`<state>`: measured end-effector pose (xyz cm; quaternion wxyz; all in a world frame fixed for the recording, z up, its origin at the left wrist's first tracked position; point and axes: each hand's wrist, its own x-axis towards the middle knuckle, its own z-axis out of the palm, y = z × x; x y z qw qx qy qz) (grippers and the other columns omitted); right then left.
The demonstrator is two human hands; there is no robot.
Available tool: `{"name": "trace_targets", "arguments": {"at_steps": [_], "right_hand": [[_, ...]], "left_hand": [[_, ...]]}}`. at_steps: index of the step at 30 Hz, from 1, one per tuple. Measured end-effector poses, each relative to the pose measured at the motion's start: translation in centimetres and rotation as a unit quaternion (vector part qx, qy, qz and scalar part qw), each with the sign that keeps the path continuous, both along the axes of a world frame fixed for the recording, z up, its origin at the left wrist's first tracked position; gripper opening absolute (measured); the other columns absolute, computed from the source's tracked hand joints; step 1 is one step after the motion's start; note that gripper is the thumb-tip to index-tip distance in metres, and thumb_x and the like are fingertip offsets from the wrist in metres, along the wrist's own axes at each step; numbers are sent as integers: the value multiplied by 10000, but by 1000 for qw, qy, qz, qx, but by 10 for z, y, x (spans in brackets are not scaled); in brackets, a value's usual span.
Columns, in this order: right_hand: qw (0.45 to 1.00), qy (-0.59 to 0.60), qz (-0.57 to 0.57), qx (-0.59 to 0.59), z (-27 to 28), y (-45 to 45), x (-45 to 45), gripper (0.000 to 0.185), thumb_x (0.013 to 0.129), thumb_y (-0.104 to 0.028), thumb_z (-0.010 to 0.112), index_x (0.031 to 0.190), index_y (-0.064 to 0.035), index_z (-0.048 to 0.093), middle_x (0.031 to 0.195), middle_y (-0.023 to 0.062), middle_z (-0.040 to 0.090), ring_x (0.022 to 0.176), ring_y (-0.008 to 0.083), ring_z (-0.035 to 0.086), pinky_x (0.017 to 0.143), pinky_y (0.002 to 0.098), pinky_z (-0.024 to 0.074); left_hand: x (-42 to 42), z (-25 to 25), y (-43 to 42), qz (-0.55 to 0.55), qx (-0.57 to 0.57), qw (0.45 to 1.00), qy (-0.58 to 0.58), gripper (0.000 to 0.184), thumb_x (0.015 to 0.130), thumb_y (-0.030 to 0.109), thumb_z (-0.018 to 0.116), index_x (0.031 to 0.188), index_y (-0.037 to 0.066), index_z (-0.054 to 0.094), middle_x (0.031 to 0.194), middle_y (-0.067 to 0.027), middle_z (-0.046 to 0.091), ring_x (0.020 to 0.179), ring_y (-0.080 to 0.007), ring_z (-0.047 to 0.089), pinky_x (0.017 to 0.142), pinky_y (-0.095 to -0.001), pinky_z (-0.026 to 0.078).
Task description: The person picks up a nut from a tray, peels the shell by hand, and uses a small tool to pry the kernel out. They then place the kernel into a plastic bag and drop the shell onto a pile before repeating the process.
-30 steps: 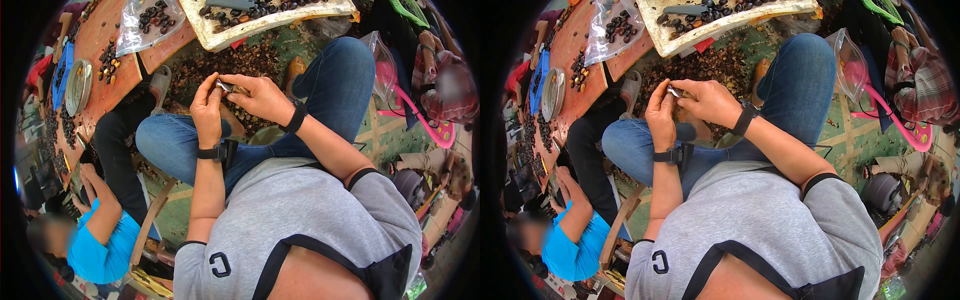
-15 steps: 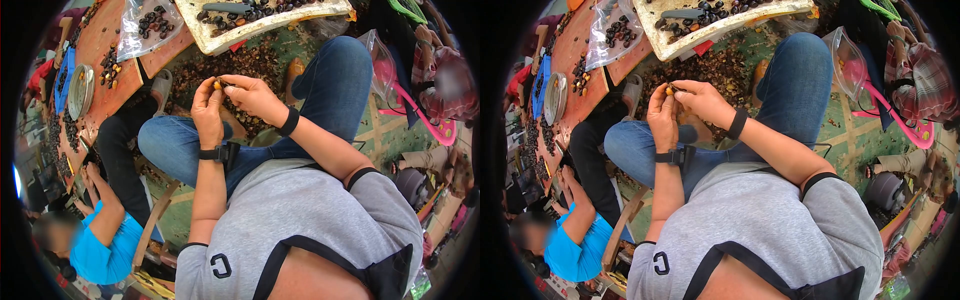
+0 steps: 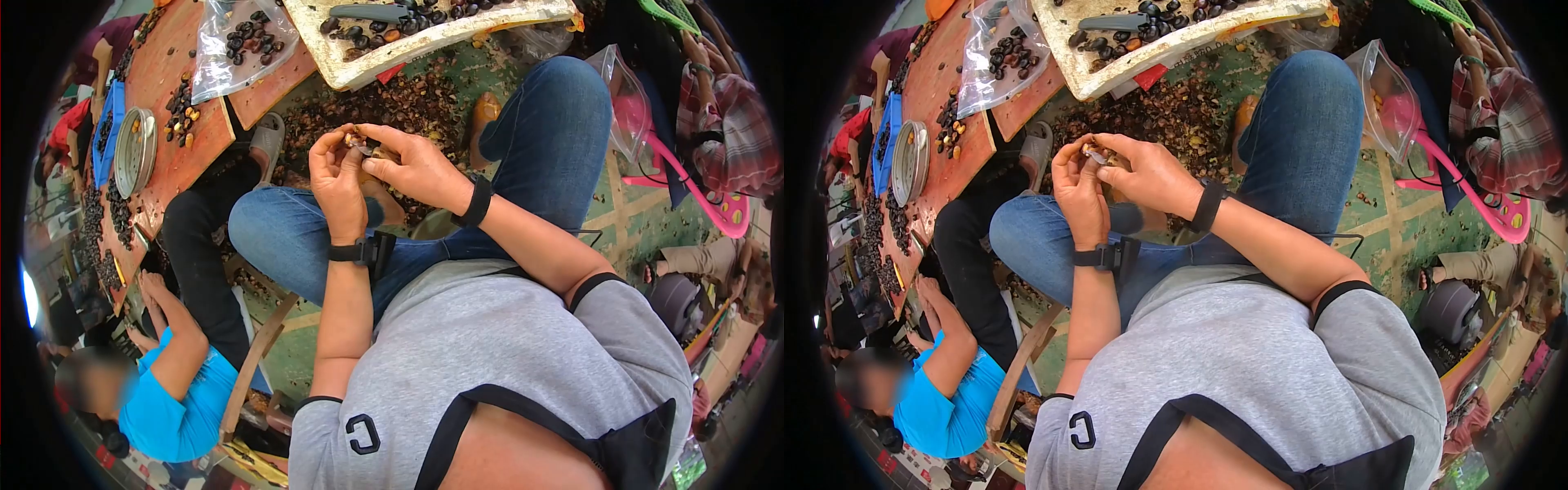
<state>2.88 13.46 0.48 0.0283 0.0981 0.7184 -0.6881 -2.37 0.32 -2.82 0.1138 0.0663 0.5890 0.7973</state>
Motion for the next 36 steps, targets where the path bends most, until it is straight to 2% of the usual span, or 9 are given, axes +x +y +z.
{"name": "trace_targets", "arguments": {"at_steps": [6, 8, 18, 19, 24, 30, 32, 34, 36], "right_hand": [[1000, -5, -14, 0, 2, 1, 0, 454, 870, -129, 619, 1308, -42, 543, 938, 125, 688, 766, 146, 639, 668, 299, 517], [998, 32, -19, -56, -6, -1, -1, 461, 899, -151, 597, 1346, -61, 530, 705, -31, 519, 627, 44, 434, 545, 221, 384], [981, 7, -72, -179, -16, -9, -3, 422, 914, -117, 588, 1323, -28, 542, 798, -41, 609, 668, 38, 510, 596, 209, 445], [990, 19, -89, -112, -21, -12, -4, 423, 888, -143, 601, 1299, -52, 561, 945, 68, 696, 803, 110, 633, 711, 267, 512], [995, 25, -85, 56, -8, -10, 5, 429, 866, -106, 631, 1292, -138, 592, 822, 35, 667, 660, 68, 532, 614, 260, 466], [997, 5, -61, -38, -11, -7, 4, 421, 883, -120, 632, 1299, -84, 581, 888, 22, 689, 693, 64, 542, 630, 256, 475], [978, 70, -119, -157, -25, -7, -2, 404, 886, -154, 636, 1263, -17, 586, 984, 70, 697, 841, 89, 634, 679, 274, 513], [980, 44, -112, -158, -17, 1, -4, 389, 897, -135, 627, 1260, 0, 585, 1007, 43, 673, 823, 65, 601, 661, 255, 506], [960, -51, -126, -246, -8, 12, -6, 439, 936, -155, 591, 1356, -55, 510, 820, -28, 581, 576, 22, 456, 473, 175, 372]], "left_hand": [[1, -1, 1, 7, -13, 999, 29, 268, 896, -76, 560, 1142, 23, 518, 1164, -106, 590, 1038, -168, 581, 916, -285, 484], [1, -1, 0, 9, -21, 999, 39, 264, 893, -86, 554, 1131, 25, 525, 1165, -103, 589, 1043, -168, 579, 922, -286, 479], [0, 6, 2, -16, -61, 995, 74, 268, 904, -66, 539, 1156, 25, 529, 1221, -111, 567, 1097, -178, 555, 955, -289, 451], [3, 15, 7, -11, -58, 996, 63, 282, 914, -46, 538, 1187, 21, 516, 1223, -111, 562, 1093, -177, 551, 947, -283, 449], [-1, 7, -1, -20, -96, 995, -3, 280, 942, 92, 600, 1205, 2, 561, 1118, -60, 609, 980, -119, 576, 858, -235, 468], [2, 9, -1, -12, -51, 999, -5, 242, 951, 102, 592, 1170, -2, 597, 1070, -42, 629, 968, -107, 586, 857, -230, 483], [3, 9, 0, -14, -36, 999, -19, 246, 955, 99, 580, 1182, 3, 586, 1095, -59, 629, 983, -123, 594, 879, -249, 492], [2, 9, 2, -16, -21, 999, -32, 250, 959, 97, 569, 1193, 9, 576, 1121, -76, 628, 999, -138, 603, 901, -268, 501], [0, 9, 3, -38, 107, 990, -84, 262, 958, 99, 567, 1206, 14, 556, 1160, -101, 617, 967, -154, 622, 895, -285, 521]]}}
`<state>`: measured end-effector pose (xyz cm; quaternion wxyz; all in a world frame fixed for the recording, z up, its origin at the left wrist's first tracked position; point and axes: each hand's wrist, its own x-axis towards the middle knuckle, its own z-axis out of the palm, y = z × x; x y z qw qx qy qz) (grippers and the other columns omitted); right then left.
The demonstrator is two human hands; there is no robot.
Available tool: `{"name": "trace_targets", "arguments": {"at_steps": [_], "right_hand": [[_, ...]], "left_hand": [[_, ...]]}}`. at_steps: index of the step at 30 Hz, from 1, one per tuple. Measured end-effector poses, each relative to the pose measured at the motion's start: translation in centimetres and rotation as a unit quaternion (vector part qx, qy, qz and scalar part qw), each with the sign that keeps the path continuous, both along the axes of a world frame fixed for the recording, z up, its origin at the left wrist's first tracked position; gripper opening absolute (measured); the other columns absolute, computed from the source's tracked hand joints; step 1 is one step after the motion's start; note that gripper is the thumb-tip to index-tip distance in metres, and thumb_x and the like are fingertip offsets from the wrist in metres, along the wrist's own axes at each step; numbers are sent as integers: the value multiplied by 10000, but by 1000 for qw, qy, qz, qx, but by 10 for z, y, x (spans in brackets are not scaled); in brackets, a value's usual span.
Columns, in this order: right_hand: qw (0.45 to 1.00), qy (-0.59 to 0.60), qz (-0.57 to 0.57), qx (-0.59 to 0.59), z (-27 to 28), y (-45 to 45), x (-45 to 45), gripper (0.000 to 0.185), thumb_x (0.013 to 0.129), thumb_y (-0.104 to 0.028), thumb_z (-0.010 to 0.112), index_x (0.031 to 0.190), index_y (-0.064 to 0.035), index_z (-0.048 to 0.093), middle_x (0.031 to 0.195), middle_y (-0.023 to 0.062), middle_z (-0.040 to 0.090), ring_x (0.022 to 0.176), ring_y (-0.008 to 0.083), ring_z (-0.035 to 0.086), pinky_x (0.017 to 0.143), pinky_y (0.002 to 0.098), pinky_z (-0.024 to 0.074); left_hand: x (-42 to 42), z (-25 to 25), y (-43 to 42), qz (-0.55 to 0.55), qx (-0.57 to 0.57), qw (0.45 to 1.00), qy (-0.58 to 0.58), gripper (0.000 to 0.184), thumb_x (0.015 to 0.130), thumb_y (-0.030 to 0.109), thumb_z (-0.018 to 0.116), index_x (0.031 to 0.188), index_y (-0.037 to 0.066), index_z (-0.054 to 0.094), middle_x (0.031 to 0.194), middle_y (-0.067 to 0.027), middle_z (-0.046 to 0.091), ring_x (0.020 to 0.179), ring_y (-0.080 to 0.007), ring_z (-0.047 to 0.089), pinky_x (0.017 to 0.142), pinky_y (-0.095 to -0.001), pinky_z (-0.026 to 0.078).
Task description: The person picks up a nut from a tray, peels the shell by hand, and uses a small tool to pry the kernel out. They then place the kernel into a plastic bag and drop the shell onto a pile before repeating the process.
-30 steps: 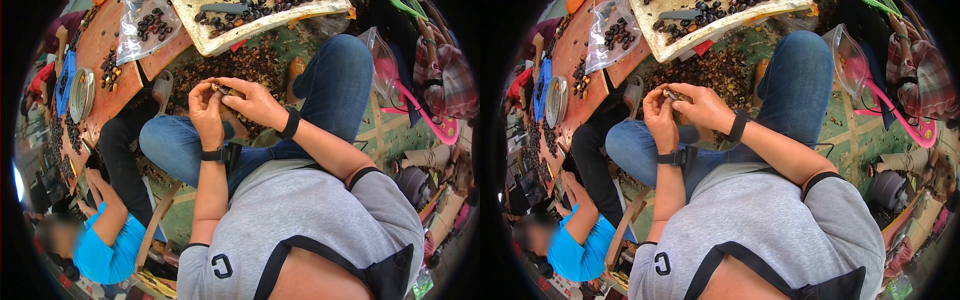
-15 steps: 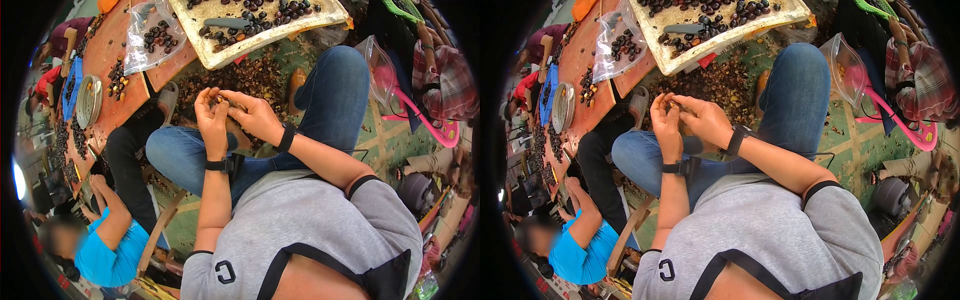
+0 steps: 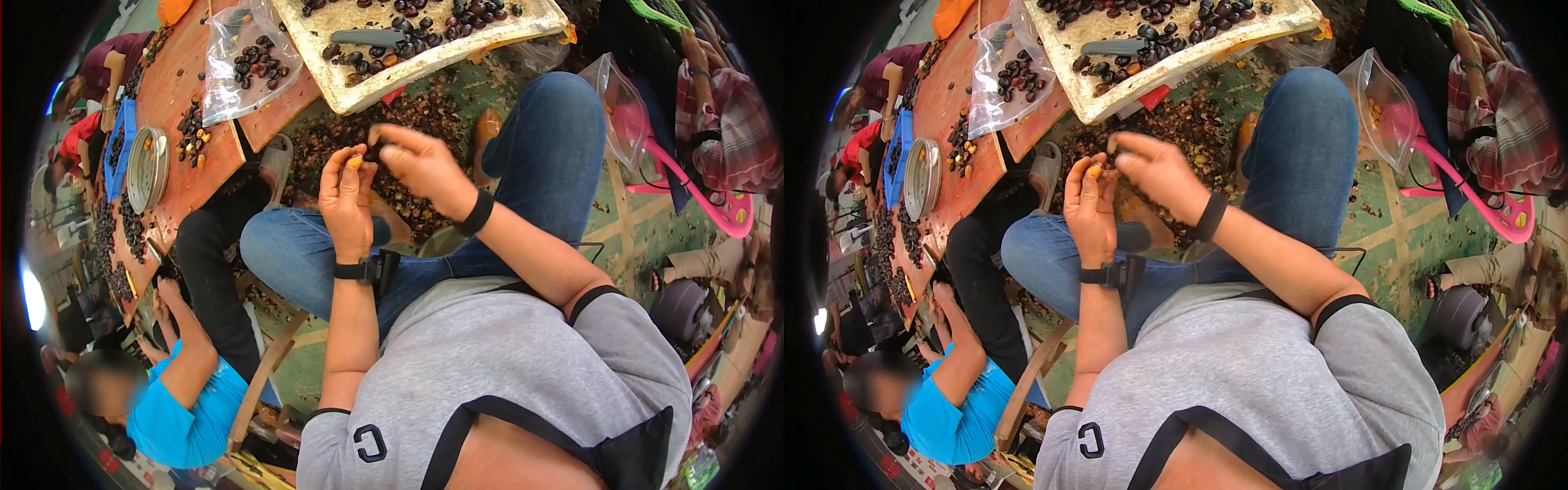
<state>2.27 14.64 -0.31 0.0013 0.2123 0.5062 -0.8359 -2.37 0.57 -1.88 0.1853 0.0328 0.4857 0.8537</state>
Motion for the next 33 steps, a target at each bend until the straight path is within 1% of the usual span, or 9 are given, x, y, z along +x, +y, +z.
{"name": "trace_targets", "arguments": {"at_steps": [1, 2, 4, 7, 8, 13, 21, 24, 33], "right_hand": [[997, -34, -27, -69, 2, 10, -3, 479, 947, -162, 565, 1402, -71, 448, 751, -44, 520, 528, 10, 393, 430, 157, 299], [996, -27, -55, -61, 1, 16, -4, 509, 949, -178, 553, 1427, -75, 412, 753, -40, 522, 520, 15, 370, 429, 155, 301], [998, 8, -34, 50, 3, 18, -4, 538, 931, -159, 579, 1432, -65, 406, 779, -28, 548, 578, 19, 437, 478, 169, 358], [985, 54, 79, 147, -4, 5, 1, 586, 894, -123, 630, 1421, -17, 399, 861, 19, 611, 768, 72, 554, 679, 244, 470], [962, 83, 87, 246, -4, 3, 3, 593, 881, -134, 641, 1412, -16, 406, 845, 49, 631, 748, 89, 568, 678, 262, 481], [912, 90, 134, 377, 8, 4, 6, 581, 844, -131, 661, 1382, -54, 455, 779, 139, 646, 666, 176, 618, 628, 306, 491], [902, 117, 83, 406, 0, 2, 5, 481, 842, -145, 664, 1305, -79, 553, 829, 150, 673, 688, 203, 647, 626, 318, 503], [913, 120, 63, 385, -7, 3, 3, 462, 844, -150, 666, 1290, -74, 571, 892, 153, 692, 707, 194, 655, 643, 312, 513], [918, 97, 103, 372, 0, 0, 8, 458, 859, -151, 655, 1294, -48, 560, 961, 154, 700, 763, 201, 673, 690, 315, 526]], "left_hand": [[-1, 0, -2, 0, -1, 1000, 0, 262, 958, 99, 567, 1206, 14, 556, 1160, -101, 617, 967, -154, 622, 895, -285, 521], [-2, 0, -4, 0, 13, 1000, -14, 269, 960, 89, 558, 1218, 16, 542, 1196, -110, 599, 979, -161, 620, 906, -294, 522], [-2, 3, -5, 1, 24, 999, -30, 276, 962, 80, 549, 1230, 18, 527, 1231, -120, 582, 991, -169, 618, 917, -304, 523], [-4, 2, -4, 1, 56, 996, -67, 296, 957, 57, 546, 1250, 20, 517, 1256, -112, 562, 1012, -166, 610, 919, -303, 522], [-6, -3, -6, -4, 38, 998, -59, 307, 954, 49, 548, 1258, 18, 511, 1257, -108, 560, 1015, -163, 608, 915, -300, 522], [-3, -1, -2, -8, -29, 999, -13, 323, 947, 28, 551, 1267, 6, 513, 1196, -90, 586, 1002, -144, 607, 881, -275, 520], [0, 1, -2, 7, -123, 992, 18, 303, 925, 36, 598, 1221, -18, 568, 1099, -77, 629, 968, -121, 605, 830, -235, 501], [2, -2, 0, 6, -152, 987, 45, 303, 941, 33, 567, 1237, -28, 539, 1127, -82, 610, 1004, -135, 609, 877, -247, 521], [-3, 0, -2, 23, -74, 997, -12, 300, 936, 34, 578, 1228, -26, 541, 1098, -85, 615, 960, -137, 621, 842, -246, 539]]}}
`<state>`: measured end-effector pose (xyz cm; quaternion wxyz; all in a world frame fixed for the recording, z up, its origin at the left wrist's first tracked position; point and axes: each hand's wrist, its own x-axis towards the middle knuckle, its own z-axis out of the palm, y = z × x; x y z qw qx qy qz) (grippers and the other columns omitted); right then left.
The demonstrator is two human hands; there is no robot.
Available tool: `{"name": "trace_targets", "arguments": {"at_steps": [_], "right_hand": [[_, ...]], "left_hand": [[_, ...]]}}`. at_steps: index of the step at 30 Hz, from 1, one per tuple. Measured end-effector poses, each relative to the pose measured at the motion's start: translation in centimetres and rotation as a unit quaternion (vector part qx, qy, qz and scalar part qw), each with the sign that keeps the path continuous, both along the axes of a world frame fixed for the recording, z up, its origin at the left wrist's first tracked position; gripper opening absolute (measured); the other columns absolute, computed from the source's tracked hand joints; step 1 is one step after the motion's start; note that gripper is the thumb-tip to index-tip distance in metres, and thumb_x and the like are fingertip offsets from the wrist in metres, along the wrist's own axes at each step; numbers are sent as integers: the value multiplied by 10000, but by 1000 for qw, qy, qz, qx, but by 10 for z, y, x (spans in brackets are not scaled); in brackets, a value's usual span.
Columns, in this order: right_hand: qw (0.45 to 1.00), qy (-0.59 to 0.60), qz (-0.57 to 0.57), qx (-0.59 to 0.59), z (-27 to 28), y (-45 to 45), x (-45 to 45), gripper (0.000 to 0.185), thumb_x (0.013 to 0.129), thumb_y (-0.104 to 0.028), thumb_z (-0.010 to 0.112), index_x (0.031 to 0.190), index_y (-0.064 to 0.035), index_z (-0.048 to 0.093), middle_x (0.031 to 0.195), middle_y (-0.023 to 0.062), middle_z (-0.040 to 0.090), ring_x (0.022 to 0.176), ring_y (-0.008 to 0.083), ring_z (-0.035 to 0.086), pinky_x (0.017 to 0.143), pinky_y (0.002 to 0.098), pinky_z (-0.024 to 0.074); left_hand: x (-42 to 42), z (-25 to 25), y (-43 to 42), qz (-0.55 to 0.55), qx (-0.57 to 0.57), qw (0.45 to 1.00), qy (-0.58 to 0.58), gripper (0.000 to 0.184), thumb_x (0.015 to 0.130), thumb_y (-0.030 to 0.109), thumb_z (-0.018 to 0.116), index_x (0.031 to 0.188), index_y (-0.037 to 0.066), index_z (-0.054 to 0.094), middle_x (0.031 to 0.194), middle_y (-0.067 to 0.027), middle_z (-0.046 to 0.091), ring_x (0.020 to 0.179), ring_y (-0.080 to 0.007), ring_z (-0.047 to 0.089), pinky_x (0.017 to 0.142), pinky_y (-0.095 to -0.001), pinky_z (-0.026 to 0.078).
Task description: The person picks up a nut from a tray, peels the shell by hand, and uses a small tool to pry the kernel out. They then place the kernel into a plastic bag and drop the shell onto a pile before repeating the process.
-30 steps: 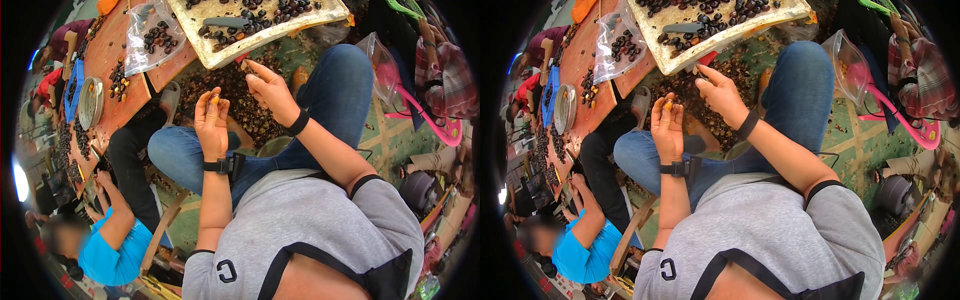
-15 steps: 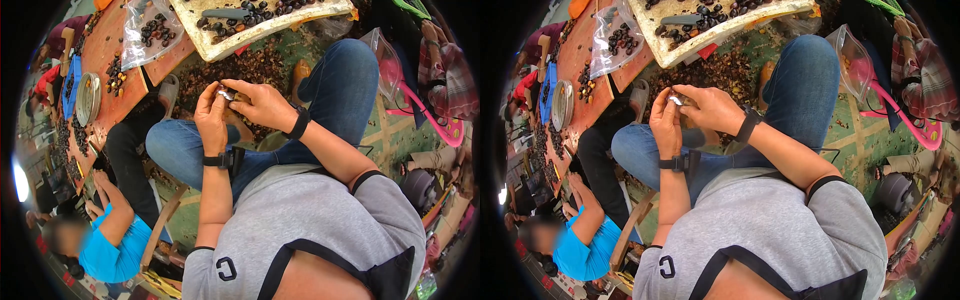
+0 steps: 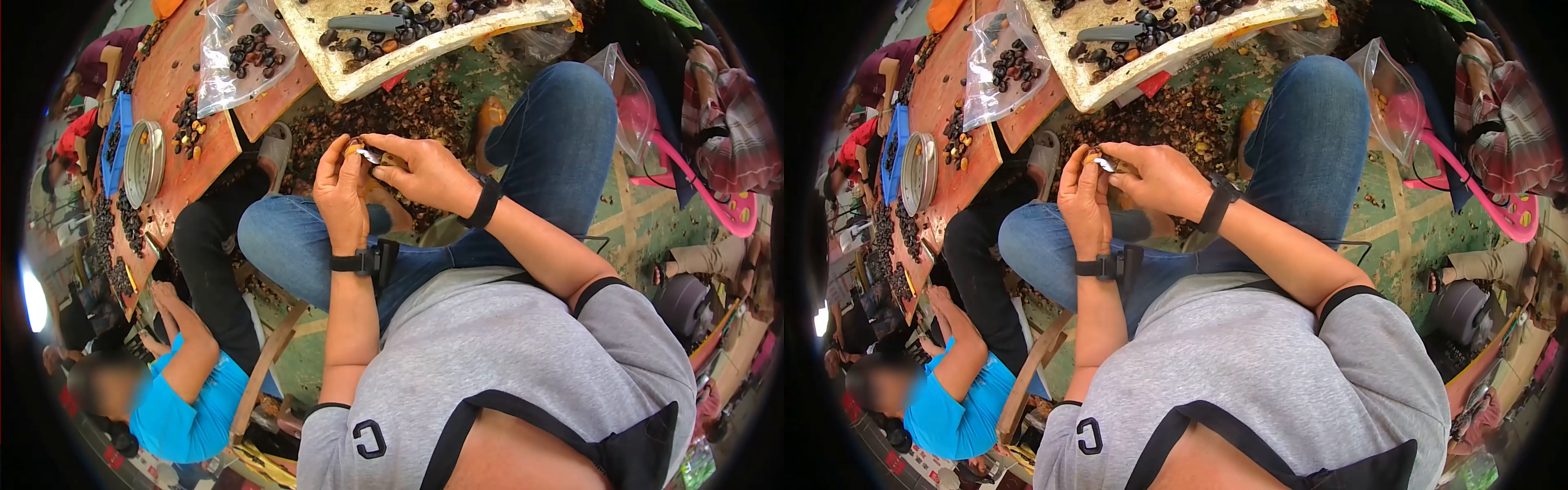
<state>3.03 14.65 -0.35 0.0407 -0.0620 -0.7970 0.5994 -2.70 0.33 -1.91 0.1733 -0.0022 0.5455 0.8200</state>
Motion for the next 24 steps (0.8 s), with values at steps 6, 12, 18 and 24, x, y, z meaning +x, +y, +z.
{"name": "trace_targets", "arguments": {"at_steps": [6, 12, 18, 24], "right_hand": [[999, -5, -7, 33, 6, 0, -1, 437, 855, -162, 654, 1269, -46, 572, 963, 167, 692, 824, 252, 690, 706, 334, 533], [998, 3, 4, 64, 6, 4, -1, 439, 850, -176, 659, 1264, -57, 576, 959, 169, 690, 818, 278, 689, 694, 360, 536], [999, -8, -15, 30, 8, 0, 0, 411, 854, -154, 652, 1249, -59, 592, 976, 171, 690, 811, 280, 689, 694, 353, 535], [998, 4, -54, -29, -5, -10, -1, 374, 883, -132, 622, 1242, -30, 593, 1046, 170, 684, 890, 241, 681, 755, 317, 527]], "left_hand": [[2, -1, 2, 1, -27, 999, 24, 297, 927, 29, 590, 1217, -21, 548, 1075, -75, 619, 945, -125, 619, 822, -229, 533], [3, 0, 2, -3, -75, 996, 47, 300, 922, 23, 596, 1218, -20, 561, 1064, -67, 624, 937, -109, 612, 807, -212, 520], [5, -1, 4, 5, -91, 994, 57, 295, 918, 18, 599, 1210, -18, 575, 1062, -59, 630, 919, -101, 607, 804, -212, 509], [7, -3, 8, 25, -141, 986, 89, 266, 917, 24, 606, 1179, -21, 598, 1032, -53, 644, 928, -97, 605, 808, -216, 495]]}}
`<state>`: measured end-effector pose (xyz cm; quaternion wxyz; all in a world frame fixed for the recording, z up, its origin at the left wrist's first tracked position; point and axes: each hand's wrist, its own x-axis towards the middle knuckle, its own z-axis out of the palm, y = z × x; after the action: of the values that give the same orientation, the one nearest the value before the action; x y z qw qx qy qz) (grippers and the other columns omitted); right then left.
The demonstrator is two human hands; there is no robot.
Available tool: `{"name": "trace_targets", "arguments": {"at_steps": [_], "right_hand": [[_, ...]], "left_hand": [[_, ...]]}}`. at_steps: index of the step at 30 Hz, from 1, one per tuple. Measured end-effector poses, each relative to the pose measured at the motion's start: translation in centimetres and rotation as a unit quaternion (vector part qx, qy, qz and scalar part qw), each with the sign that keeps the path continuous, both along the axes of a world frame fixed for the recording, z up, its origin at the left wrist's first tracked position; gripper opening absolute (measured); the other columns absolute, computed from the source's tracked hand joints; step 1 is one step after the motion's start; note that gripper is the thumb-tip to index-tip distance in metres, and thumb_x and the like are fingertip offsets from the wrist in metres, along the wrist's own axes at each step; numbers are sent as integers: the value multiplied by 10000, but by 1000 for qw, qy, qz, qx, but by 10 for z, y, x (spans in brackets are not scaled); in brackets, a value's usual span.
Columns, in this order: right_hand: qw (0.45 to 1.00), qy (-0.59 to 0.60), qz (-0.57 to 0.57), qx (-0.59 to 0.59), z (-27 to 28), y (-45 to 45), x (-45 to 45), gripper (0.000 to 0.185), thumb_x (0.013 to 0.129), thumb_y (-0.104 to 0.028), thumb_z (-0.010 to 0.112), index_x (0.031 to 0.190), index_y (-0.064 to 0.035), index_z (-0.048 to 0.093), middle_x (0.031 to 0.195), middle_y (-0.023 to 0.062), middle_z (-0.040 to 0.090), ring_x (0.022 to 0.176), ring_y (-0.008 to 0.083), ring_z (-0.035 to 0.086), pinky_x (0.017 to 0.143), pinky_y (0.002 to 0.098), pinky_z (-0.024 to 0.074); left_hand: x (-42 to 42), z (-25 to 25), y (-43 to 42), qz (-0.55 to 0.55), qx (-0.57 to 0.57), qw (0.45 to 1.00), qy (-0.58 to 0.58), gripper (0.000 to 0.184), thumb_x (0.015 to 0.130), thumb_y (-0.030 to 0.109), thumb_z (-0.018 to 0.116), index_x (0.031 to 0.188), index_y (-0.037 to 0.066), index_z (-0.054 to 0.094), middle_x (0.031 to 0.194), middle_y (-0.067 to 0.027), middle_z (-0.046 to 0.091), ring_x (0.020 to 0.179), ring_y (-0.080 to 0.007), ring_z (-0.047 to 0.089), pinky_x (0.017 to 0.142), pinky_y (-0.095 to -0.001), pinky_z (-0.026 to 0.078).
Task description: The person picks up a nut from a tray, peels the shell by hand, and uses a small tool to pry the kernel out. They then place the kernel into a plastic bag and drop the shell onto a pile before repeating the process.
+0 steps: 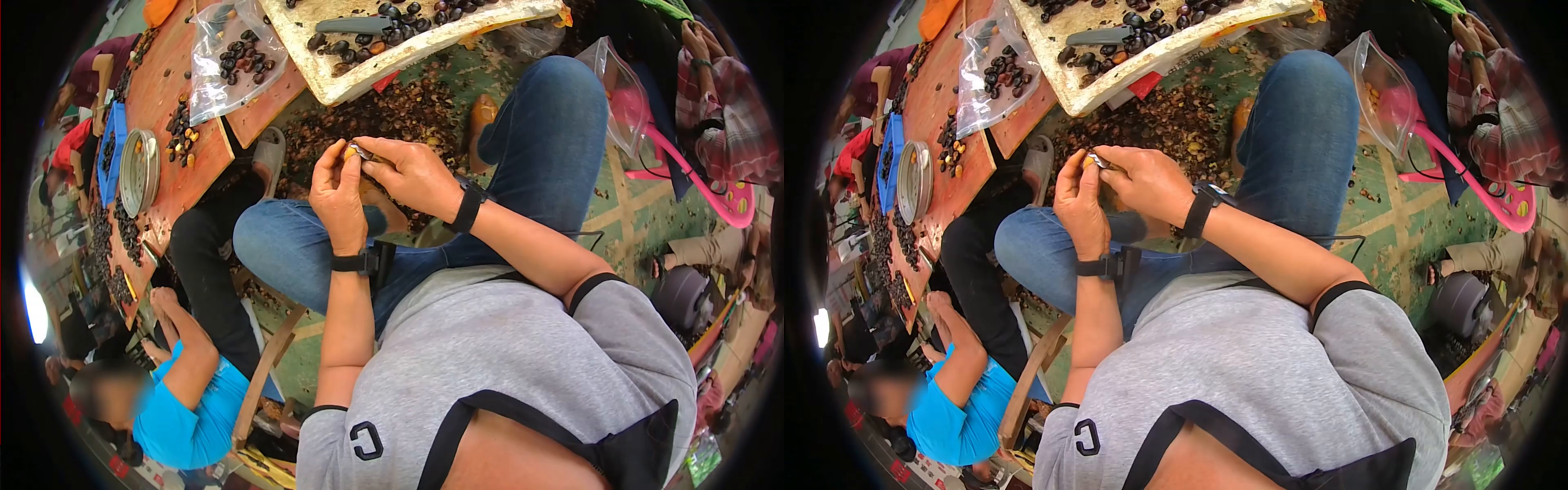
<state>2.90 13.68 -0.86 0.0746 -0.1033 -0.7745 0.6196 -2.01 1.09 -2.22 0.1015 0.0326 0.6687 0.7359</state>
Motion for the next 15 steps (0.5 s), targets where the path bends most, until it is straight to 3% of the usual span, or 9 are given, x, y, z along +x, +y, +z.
{"name": "trace_targets", "arguments": {"at_steps": [4, 8, 10, 13, 15], "right_hand": [[992, -45, -26, -115, -6, -1, -4, 373, 915, -141, 592, 1252, 17, 572, 1077, 152, 682, 933, 188, 656, 792, 295, 516], [983, 2, -24, -180, -15, -5, -10, 414, 919, -155, 592, 1289, 21, 539, 1059, 136, 679, 902, 159, 637, 788, 285, 512], [977, -20, 6, -213, -10, -3, -7, 444, 892, -166, 577, 1306, -14, 527, 949, 135, 696, 695, 159, 662, 606, 311, 518], [991, -18, 40, -125, 1, 1, -3, 478, 885, -160, 591, 1334, -21, 503, 889, 134, 687, 661, 154, 653, 586, 297, 516], [995, 1, 35, -95, -2, 2, -4, 473, 884, -152, 594, 1331, -23, 509, 845, 124, 678, 638, 149, 645, 581, 292, 515]], "left_hand": [[4, -2, 4, -6, -8, 1000, 15, 269, 921, 29, 600, 1185, -23, 590, 1046, -57, 643, 947, -104, 607, 823, -219, 493], [0, -2, 5, 19, 90, 995, -37, 288, 927, 51, 606, 1208, 3, 568, 1062, -59, 634, 931, -104, 610, 784, -220, 508], [-2, -1, 4, 22, 141, 988, -62, 290, 930, 57, 603, 1213, 5, 559, 1077, -64, 628, 940, -113, 614, 792, -228, 516], [-3, -2, 1, 6, 155, 986, -62, 285, 935, 52, 593, 1213, 10, 545, 1103, -74, 613, 939, -127, 621, 805, -242, 532], [-2, -2, -1, -14, 141, 988, -61, 274, 943, 1, 542, 1217, -13, 528, 1169, -100, 587, 1056, -166, 592, 917, -287, 516]]}}
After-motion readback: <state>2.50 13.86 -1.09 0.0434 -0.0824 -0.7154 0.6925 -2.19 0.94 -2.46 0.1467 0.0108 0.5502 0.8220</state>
